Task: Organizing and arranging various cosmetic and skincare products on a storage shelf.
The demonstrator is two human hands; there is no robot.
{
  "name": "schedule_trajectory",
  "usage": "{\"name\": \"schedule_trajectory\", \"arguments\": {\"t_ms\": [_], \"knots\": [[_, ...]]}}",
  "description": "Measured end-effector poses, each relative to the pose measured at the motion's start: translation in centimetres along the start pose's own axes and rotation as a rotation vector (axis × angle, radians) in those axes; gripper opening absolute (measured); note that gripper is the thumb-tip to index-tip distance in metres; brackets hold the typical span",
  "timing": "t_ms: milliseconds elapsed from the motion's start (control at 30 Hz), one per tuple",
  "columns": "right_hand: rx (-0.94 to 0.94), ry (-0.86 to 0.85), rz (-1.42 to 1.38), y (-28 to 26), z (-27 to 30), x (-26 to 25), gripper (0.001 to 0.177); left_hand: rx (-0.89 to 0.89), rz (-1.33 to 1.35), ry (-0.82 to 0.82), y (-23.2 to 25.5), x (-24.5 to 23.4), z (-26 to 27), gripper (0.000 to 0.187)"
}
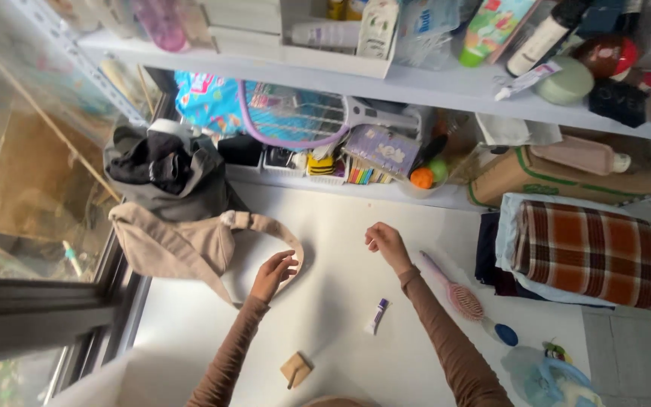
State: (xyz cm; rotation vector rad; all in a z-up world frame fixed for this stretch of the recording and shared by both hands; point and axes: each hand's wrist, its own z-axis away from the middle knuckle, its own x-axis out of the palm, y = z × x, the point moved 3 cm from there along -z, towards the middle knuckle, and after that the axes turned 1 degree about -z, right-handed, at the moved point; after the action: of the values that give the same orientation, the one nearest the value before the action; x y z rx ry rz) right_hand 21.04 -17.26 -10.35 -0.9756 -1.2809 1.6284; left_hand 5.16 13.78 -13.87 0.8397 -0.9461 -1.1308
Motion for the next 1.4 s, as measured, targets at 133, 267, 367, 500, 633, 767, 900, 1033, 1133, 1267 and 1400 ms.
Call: {"name": "schedule_trajectory", "arguments": {"t_ms": [133, 267, 367, 500, 633, 767, 900, 1033, 1133, 1267, 1400], "knots": [[0.165, -0.309, -0.061, 2.6, 5.5, 6.9, 0.011, -0.065, -0.066, 0.099, -5.0, -3.0, 4.2, 0.041], [0.173, -0.528, 0.148, 3.0, 10.7, 11.1, 0.013, -0.119, -0.451, 0.182, -6.3, -4.0, 10.5, 0.042], [0.165, -0.577, 0.200, 4.1, 13.0, 11.5, 0.013, -0.220, -0.655, 0.128, -7.9, -3.4, 15.1, 0.050], [0.151, -0.459, 0.395, 4.1, 14.2, 8.8, 0.013, -0.161, -0.939, -0.048, -9.6, -0.6, 18.4, 0.078], [0.002, -0.309, 0.523, 5.0, 14.6, 3.8, 0.017, -0.066, -0.992, -0.120, -12.8, 1.5, 19.5, 0.070], [-0.126, -0.201, 0.841, 4.7, 16.2, 0.8, 0.042, -0.026, -1.123, -0.235, -11.7, 3.3, 19.7, 0.067], [-0.191, -0.240, 0.971, 5.2, 18.1, 1.3, 0.048, 0.189, -1.134, -0.216, -11.5, 3.7, 19.3, 0.024], [-0.182, -0.207, 1.057, 5.8, 18.8, 1.0, 0.031, 0.164, -1.149, -0.268, -11.3, 4.1, 17.9, 0.018], [-0.117, -0.205, 1.077, 8.2, 18.6, 0.1, 0.018, 0.182, -0.968, -0.239, -10.4, 4.8, 16.2, 0.020], [0.137, -0.260, 0.722, 10.2, 18.1, -1.0, 0.021, 0.176, -0.733, -0.129, -8.5, 6.6, 12.0, 0.026], [0.357, -0.234, 0.198, 3.7, 18.0, -0.3, 0.036, 0.297, -0.703, -0.095, -6.3, 9.4, 7.2, 0.025]]}}
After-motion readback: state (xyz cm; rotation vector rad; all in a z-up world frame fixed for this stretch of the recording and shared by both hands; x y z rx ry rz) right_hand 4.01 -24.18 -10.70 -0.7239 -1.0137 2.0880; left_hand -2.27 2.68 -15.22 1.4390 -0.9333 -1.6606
